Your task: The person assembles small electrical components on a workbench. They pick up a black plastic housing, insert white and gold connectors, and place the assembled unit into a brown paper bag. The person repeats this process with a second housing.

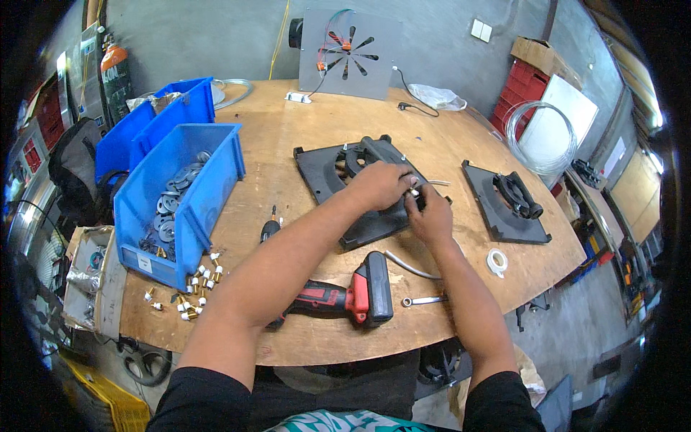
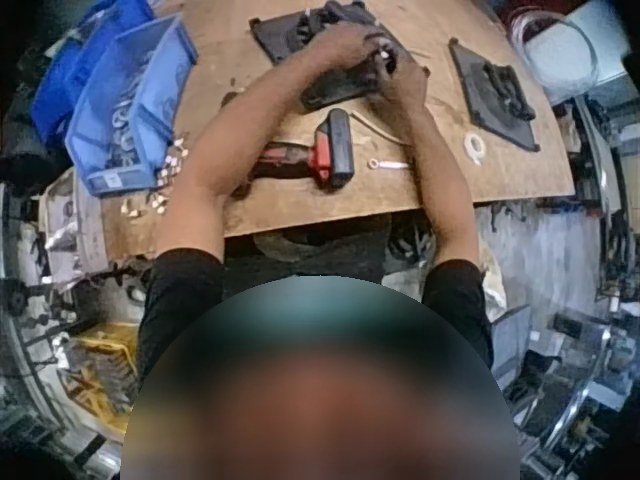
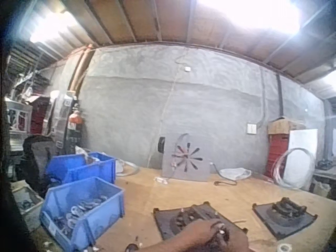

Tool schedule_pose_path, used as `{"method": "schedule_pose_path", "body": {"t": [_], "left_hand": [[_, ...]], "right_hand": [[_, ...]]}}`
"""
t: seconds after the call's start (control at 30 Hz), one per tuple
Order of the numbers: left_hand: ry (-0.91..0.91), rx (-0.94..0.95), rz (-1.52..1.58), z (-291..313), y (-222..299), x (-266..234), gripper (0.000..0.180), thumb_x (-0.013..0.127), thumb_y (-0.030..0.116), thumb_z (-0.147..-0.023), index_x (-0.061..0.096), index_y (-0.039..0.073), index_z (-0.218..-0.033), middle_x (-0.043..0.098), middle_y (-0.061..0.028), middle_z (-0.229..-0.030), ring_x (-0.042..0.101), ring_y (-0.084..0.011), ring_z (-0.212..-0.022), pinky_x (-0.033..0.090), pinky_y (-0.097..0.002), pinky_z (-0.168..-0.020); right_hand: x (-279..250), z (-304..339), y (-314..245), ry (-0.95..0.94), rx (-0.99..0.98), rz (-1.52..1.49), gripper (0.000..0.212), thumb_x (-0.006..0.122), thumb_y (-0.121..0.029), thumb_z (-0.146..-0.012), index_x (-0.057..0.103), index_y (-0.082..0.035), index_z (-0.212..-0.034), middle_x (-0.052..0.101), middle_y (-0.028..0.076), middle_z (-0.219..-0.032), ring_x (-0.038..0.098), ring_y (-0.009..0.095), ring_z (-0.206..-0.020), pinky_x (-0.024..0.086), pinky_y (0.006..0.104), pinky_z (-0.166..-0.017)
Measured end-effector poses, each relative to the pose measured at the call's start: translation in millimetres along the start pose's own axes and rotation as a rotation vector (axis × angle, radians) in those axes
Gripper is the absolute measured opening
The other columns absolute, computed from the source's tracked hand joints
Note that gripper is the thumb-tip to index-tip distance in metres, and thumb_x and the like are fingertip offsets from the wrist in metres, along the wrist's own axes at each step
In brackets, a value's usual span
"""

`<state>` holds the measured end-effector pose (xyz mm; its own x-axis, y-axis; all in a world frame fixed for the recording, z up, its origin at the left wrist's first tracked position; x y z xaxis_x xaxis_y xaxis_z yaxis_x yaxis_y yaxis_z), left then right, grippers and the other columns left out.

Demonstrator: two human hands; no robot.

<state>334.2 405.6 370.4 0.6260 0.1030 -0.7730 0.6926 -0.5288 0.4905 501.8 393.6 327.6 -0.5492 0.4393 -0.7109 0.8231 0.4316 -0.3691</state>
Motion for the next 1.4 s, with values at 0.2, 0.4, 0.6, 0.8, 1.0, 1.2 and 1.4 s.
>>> {"method": "schedule_pose_path", "body": {"t": [0.2,0.4,0.6,0.8,1.0,1.2,1.4], "left_hand": [[0.023,0.017,0.019,0.7,-0.3,0.3,0.039,0.051,0.035,-0.098,0.065,0.006,-0.120,0.068,-0.0229,-0.105,0.065,-0.0418,-0.097,0.051,-0.0480,-0.088],[0.011,-0.022,-0.014,1.4,1.5,-0.5,0.039,0.051,0.035,-0.098,0.066,0.006,-0.117,0.068,-0.0228,-0.105,0.065,-0.0425,-0.097,0.051,-0.0477,-0.089],[0.013,-0.011,0.014,2.4,3.6,-1.9,0.039,0.051,0.036,-0.098,0.066,0.006,-0.118,0.068,-0.0236,-0.105,0.065,-0.0422,-0.098,0.050,-0.0483,-0.090],[0.023,-0.013,0.001,3.3,4.2,-2.0,0.039,0.052,0.035,-0.098,0.065,0.006,-0.120,0.068,-0.0237,-0.105,0.065,-0.0422,-0.099,0.050,-0.0484,-0.090],[0.024,-0.024,0.039,4.1,4.2,-1.5,0.040,0.052,0.037,-0.097,0.065,0.006,-0.119,0.068,-0.0244,-0.103,0.065,-0.0433,-0.097,0.050,-0.0495,-0.088],[0.047,-0.012,0.007,4.1,1.1,2.1,0.040,0.052,0.037,-0.098,0.065,0.005,-0.118,0.068,-0.0253,-0.101,0.065,-0.0438,-0.095,0.050,-0.0499,-0.088],[0.057,-0.025,0.028,3.0,1.0,4.0,0.040,0.051,0.038,-0.098,0.065,0.006,-0.118,0.068,-0.0245,-0.104,0.065,-0.0437,-0.097,0.050,-0.0497,-0.089]], "right_hand": [[-1.8,-5.5,-1.4,-0.121,0.067,-0.065,0.037,0.060,-0.042,-0.090,0.066,-0.006,-0.096,0.068,0.023,-0.081,0.066,0.043,-0.078,0.051,0.0524,-0.070],[-6.6,-2.8,-2.6,0.019,-0.063,-0.015,0.033,0.058,-0.038,-0.093,0.067,-0.006,-0.093,0.066,0.024,-0.078,0.065,0.042,-0.077,0.050,0.0504,-0.068],[-4.0,-4.6,-1.4,-0.076,0.049,0.024,0.030,0.060,-0.036,-0.091,0.066,-0.006,-0.091,0.067,0.022,-0.080,0.065,0.041,-0.077,0.050,0.0496,-0.067],[-1.7,-4.2,-3.6,0.071,-0.074,0.002,0.031,0.061,-0.032,-0.091,0.066,-0.002,-0.087,0.066,0.022,-0.078,0.066,0.039,-0.074,0.050,0.0463,-0.066],[-2.3,-2.3,-5.2,-0.020,0.049,0.020,0.032,0.057,-0.035,-0.093,0.066,-0.005,-0.090,0.066,0.024,-0.079,0.065,0.043,-0.076,0.050,0.0517,-0.067],[0.0,-4.1,-8.9,0.024,-0.013,-0.058,0.035,0.056,-0.035,-0.095,0.066,-0.002,-0.090,0.065,0.026,-0.078,0.063,0.046,-0.075,0.049,0.0527,-0.067],[0.6,-2.7,-7.1,-0.004,0.014,-0.123,0.037,0.054,-0.034,-0.096,0.066,0.001,-0.087,0.064,0.028,-0.079,0.063,0.047,-0.074,0.049,0.0539,-0.068]]}}
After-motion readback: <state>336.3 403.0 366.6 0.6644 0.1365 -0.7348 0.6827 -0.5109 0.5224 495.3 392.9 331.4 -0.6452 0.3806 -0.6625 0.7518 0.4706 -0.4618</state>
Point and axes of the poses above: each hand's wrist, its own z-axis away from the middle knuckle, its own x-axis out of the palm, y = z × x, the point moved 1 cm from there along -z, towards the middle knuckle
